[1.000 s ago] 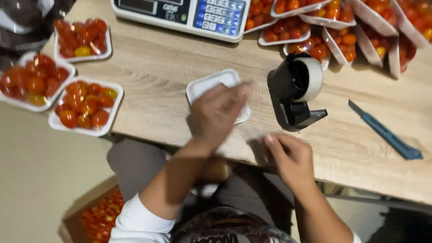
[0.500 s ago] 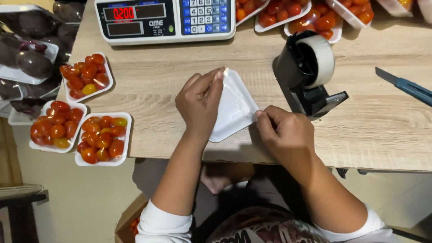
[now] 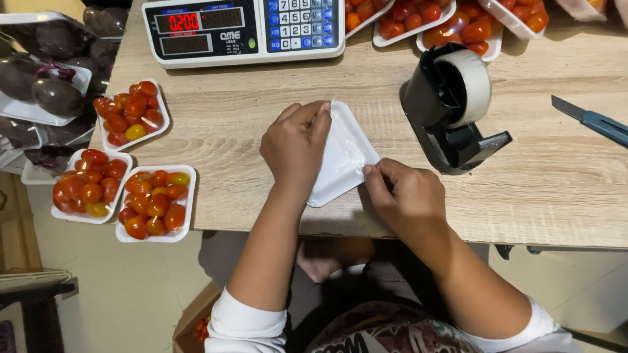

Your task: Wrapping small plastic trays of cherry tomatoes with clear plastic film for packaging

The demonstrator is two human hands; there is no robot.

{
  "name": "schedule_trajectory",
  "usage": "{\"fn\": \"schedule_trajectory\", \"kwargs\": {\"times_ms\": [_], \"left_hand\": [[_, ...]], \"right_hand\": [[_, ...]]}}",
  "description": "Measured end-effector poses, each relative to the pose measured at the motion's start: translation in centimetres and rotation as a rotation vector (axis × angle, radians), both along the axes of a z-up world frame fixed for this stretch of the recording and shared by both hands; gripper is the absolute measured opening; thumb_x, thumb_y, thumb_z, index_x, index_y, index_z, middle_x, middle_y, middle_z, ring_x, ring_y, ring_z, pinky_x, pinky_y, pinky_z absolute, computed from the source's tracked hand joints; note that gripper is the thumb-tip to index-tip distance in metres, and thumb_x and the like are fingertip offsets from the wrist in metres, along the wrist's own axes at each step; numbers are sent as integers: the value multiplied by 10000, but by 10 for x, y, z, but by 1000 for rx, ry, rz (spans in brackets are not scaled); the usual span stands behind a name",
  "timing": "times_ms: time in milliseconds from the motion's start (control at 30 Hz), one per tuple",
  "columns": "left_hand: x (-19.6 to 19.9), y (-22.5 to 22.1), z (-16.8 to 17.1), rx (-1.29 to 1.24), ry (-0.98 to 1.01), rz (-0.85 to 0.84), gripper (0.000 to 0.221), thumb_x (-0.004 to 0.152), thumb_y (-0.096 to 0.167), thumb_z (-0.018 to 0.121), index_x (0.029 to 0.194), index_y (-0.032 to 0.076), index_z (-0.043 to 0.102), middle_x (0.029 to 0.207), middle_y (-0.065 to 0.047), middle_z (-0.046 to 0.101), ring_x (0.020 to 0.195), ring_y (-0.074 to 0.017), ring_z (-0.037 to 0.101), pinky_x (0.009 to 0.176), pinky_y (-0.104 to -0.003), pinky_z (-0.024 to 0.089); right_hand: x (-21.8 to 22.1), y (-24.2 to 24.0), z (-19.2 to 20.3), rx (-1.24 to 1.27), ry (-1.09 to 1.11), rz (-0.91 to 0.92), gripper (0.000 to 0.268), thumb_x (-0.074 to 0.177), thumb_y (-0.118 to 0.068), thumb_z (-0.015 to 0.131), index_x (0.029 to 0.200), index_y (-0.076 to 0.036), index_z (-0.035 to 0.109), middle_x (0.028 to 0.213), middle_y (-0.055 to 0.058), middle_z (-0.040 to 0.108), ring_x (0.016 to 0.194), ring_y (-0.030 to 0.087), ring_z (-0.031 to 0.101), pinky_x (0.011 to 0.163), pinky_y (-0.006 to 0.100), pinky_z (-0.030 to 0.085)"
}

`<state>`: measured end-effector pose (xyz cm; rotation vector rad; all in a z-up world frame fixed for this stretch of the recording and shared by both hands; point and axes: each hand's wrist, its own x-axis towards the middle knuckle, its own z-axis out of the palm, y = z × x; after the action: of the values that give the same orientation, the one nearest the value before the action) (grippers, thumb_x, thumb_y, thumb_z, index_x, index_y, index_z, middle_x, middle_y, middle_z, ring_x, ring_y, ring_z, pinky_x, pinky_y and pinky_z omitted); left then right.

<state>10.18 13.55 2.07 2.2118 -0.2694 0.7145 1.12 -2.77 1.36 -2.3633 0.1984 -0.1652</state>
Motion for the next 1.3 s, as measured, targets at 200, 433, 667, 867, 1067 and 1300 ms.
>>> {"fn": "schedule_trajectory", "kwargs": {"times_ms": [200, 433, 667, 867, 1067, 1300], "left_hand": [[-2, -1, -1, 133, -35, 56, 111, 942, 221, 722, 912, 160, 810, 585, 11, 517, 609, -185, 610, 670, -328, 459], [-6, -6, 20, 39, 280, 43, 581, 884, 238, 798, 1352, 38, 518, 987, -134, 657, 979, -400, 668, 845, -535, 448], [-8, -8, 26, -11, 363, 13, 403, 943, 220, 705, 1290, 68, 567, 931, -84, 739, 985, -377, 735, 847, -522, 494], [4, -1, 2, -6, 170, 3, 329, 924, 165, 748, 1215, 162, 595, 1110, -56, 645, 1150, -352, 611, 930, -494, 431], [5, 3, 0, 181, 179, -109, 174, 987, 131, 653, 1075, 226, 770, 1081, 25, 640, 1193, -209, 504, 1007, -446, 304], [3, 6, -7, 204, 269, -61, 319, 1043, 281, 504, 1203, 167, 756, 1107, -42, 751, 1112, -262, 617, 953, -458, 330]], "right_hand": [[6, -5, -1, -5, 107, 26, 351, 954, -383, 603, 724, -135, 698, 557, 145, 628, 659, 392, 685, 610, 470, 513], [7, -15, 12, -33, 200, 66, 420, 956, -427, 608, 734, -81, 693, 616, 190, 666, 742, 446, 697, 663, 510, 514], [9, -20, 27, -124, 324, 88, 451, 945, -495, 616, 775, -96, 740, 731, 211, 729, 878, 460, 709, 752, 522, 541], [10, -24, 29, -107, 283, 80, 399, 916, -468, 711, 802, -86, 731, 707, 172, 735, 849, 420, 729, 726, 479, 550], [10, -29, 21, -147, 306, 118, 257, 938, -443, 672, 913, -193, 727, 796, 128, 766, 929, 393, 732, 779, 481, 558], [7, -34, -3, -149, 244, 67, 191, 977, -430, 650, 966, -248, 705, 813, 47, 771, 906, 318, 748, 759, 438, 566]]}}
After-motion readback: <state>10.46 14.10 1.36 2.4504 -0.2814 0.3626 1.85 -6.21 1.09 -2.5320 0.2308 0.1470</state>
